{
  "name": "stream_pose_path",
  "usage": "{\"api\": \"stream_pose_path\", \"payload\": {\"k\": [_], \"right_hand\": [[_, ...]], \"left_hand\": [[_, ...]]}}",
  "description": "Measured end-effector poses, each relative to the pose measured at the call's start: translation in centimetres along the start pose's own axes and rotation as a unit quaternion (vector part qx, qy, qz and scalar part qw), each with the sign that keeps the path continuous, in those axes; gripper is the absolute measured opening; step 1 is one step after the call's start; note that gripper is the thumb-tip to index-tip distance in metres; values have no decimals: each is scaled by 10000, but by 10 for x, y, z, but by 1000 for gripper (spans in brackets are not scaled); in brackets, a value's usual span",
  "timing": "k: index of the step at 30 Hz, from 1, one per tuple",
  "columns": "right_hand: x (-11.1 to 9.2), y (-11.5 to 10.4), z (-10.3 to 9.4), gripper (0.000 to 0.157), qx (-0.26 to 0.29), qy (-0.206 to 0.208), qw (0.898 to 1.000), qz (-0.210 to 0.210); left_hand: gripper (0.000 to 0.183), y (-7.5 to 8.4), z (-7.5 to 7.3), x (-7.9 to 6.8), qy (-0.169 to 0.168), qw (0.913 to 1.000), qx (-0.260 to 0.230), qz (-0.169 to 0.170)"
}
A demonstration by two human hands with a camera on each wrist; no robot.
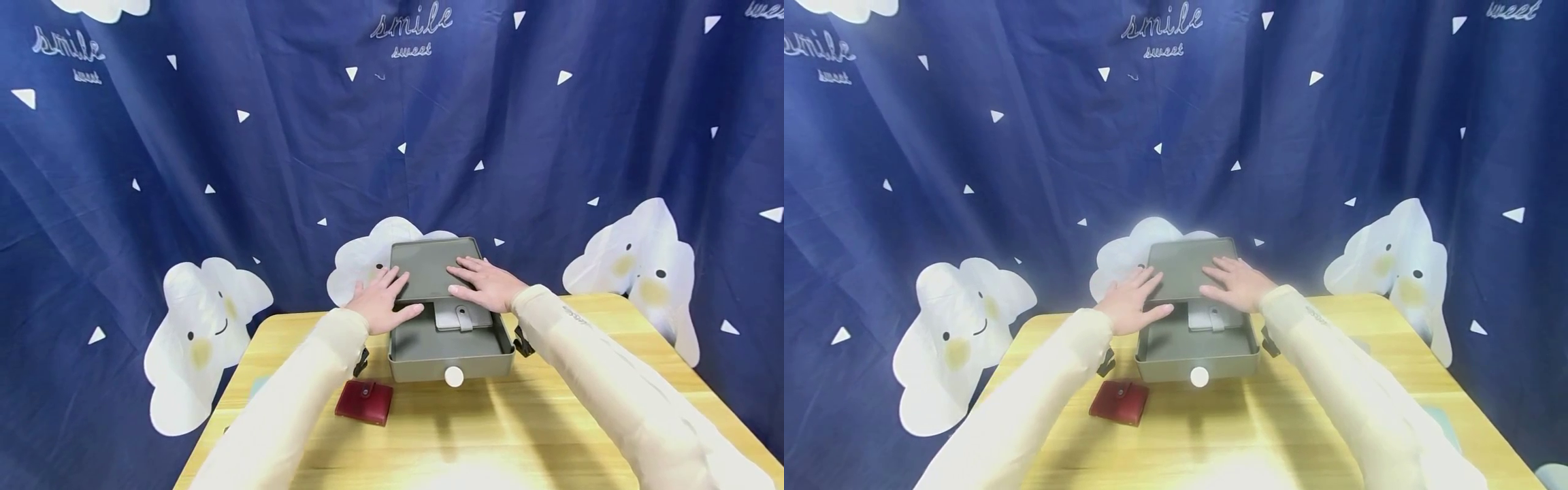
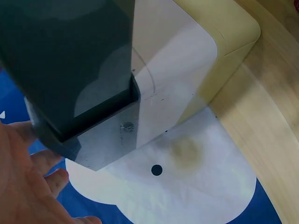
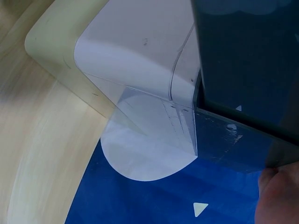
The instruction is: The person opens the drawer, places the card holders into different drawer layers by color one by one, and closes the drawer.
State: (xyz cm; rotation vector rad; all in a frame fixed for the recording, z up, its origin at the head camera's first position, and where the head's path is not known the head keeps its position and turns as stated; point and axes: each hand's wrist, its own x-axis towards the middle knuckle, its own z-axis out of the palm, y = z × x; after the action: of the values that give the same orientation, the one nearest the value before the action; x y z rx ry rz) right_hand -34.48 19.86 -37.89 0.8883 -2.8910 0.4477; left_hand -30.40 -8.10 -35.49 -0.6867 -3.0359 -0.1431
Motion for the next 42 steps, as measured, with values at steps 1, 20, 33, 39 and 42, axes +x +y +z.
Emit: {"api": "stream_pose_path", "payload": {"k": [1,20,33,39,42], "right_hand": [[0,0,0,70,8,14,10000,-9],[-1,2,2,70,-38,117,9999,-33],[0,1,5,68,-67,155,9999,-33],[-1,2,5,68,-77,157,9998,-35],[-1,2,6,68,-64,156,9999,-27]], "left_hand": [[87,1,1,1,7,10000,32,-4],[81,7,11,18,-124,9999,-30,-44],[78,11,12,31,-229,9997,-20,-100],[79,15,12,34,-127,9998,41,133],[79,14,15,36,-39,9996,153,225]]}}
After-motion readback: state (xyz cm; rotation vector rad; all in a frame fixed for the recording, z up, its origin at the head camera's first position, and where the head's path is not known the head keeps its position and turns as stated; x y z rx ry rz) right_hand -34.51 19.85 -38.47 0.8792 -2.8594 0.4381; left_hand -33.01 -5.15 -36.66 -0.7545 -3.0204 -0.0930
